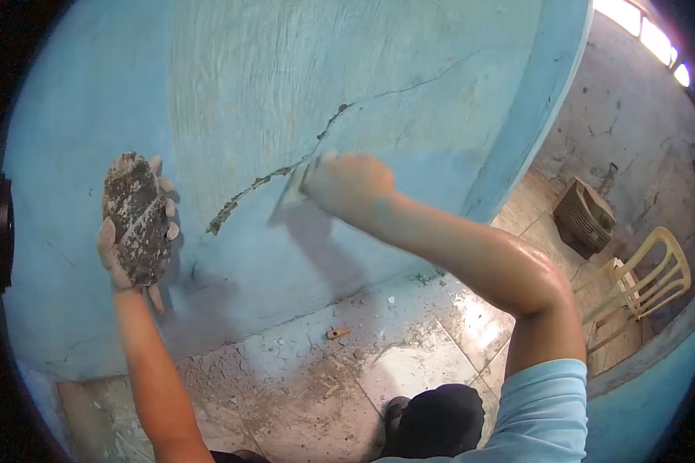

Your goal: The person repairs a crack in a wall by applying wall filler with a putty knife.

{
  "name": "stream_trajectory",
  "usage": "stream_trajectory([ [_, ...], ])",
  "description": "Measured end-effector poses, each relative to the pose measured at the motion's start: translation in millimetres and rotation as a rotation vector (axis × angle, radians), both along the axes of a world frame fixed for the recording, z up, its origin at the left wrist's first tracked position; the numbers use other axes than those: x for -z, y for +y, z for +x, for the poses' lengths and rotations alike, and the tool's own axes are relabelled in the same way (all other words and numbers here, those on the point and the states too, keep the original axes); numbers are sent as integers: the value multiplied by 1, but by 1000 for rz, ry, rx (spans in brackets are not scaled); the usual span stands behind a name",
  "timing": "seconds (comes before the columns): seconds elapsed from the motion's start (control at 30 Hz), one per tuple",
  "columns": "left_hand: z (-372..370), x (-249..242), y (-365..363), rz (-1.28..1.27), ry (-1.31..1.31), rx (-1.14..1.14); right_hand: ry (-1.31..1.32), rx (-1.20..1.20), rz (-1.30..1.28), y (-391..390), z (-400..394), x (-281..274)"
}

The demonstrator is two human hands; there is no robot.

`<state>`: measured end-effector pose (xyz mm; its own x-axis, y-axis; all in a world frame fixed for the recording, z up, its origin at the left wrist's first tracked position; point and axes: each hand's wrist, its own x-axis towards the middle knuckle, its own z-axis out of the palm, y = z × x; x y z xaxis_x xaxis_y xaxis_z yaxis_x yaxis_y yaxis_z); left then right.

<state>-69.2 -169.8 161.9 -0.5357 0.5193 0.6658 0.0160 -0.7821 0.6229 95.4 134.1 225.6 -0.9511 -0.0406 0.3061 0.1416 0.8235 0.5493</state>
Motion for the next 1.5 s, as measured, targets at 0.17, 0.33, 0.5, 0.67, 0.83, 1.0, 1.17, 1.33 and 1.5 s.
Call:
stream_trajectory([
  [0.17, -6, 0, -2, -6, -13, 67, -46, -1, -244, 15, -5, -6],
  [0.33, -5, 1, -3, -25, -4, 21, 111, 97, -754, 21, -5, -7],
  [0.5, -3, 1, -2, -67, 4, -40, 107, -53, 181, 28, 2, 16],
  [0.67, -3, 2, -4, -76, -2, -49, 15, -8, -31, 16, 4, -3],
  [0.83, -3, 3, -3, -56, 11, -40, 2, 32, -134, 20, 2, -3],
  [1.0, -3, 2, -4, -63, -22, -21, 17, 5, -140, 32, -1, 3],
  [1.17, -1, -2, -4, -62, -14, -45, 38, -12, -91, 38, 0, 5],
  [1.33, -6, 2, -2, -38, -41, 18, 33, -38, -75, 32, 1, 5],
  [1.5, -7, 2, -3, -49, -25, 4, 6, 37, -61, 31, -4, 7],
])
